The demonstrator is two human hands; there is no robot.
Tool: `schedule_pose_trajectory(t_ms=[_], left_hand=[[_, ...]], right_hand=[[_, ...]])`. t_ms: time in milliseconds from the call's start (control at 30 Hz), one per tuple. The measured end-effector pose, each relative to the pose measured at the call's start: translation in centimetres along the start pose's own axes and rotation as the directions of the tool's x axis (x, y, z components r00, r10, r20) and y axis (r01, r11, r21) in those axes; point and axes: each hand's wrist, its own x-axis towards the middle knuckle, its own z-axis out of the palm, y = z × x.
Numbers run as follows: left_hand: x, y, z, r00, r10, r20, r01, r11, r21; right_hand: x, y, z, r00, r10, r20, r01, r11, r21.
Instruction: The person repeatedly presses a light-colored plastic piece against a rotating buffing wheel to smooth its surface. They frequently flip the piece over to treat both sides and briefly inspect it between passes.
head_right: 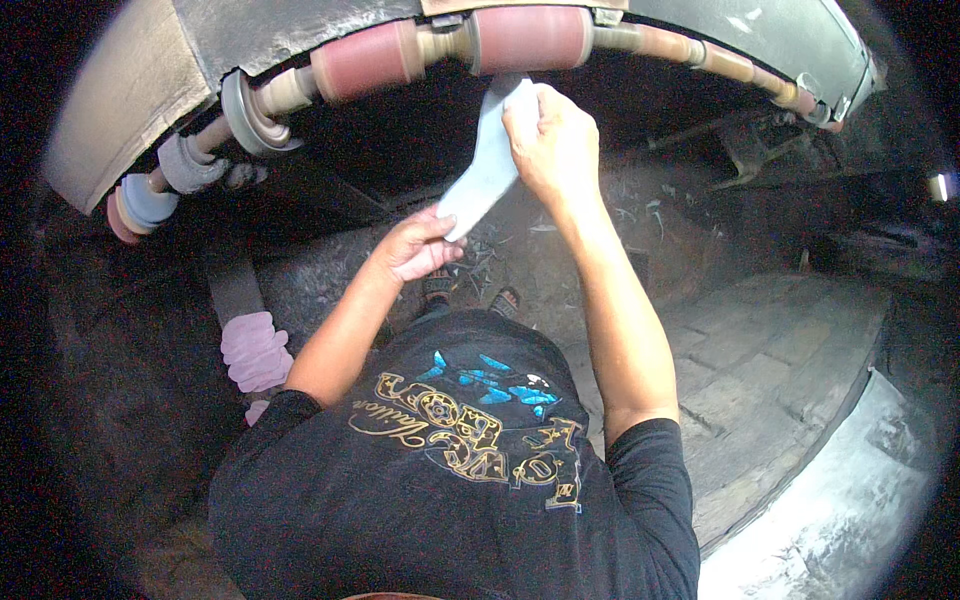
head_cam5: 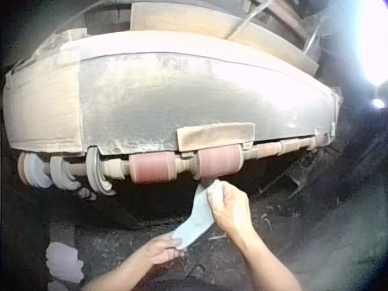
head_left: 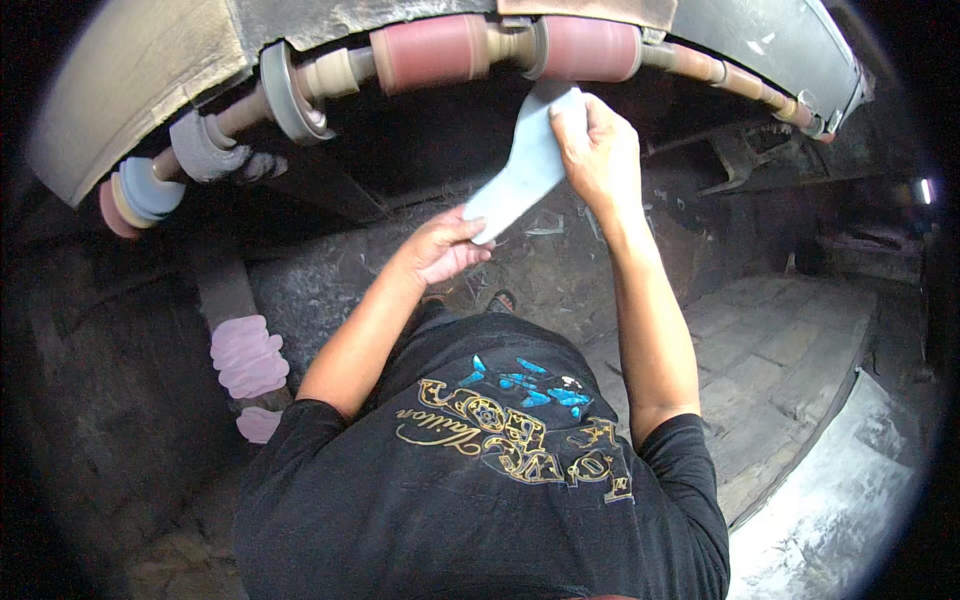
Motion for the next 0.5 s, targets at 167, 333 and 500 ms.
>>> schedule_pose_trajectory(t_ms=[167,333,500], left_hand=[[2.0,3.9,-2.2,0.981,0.189,-0.028,-0.192,0.975,-0.111],[6.9,9.3,-2.8,0.97,0.21,-0.124,-0.229,0.958,-0.17],[10.3,11.9,0.8,0.934,0.315,-0.167,-0.355,0.863,-0.358]], right_hand=[[-1.4,-1.0,-0.4,0.998,0.06,0.003,-0.06,0.987,0.152],[-2.2,-1.2,-0.9,0.998,0.051,-0.027,-0.044,0.973,0.225],[-3.2,-1.4,-2.3,0.997,0.022,-0.073,-0.005,0.977,0.214]])
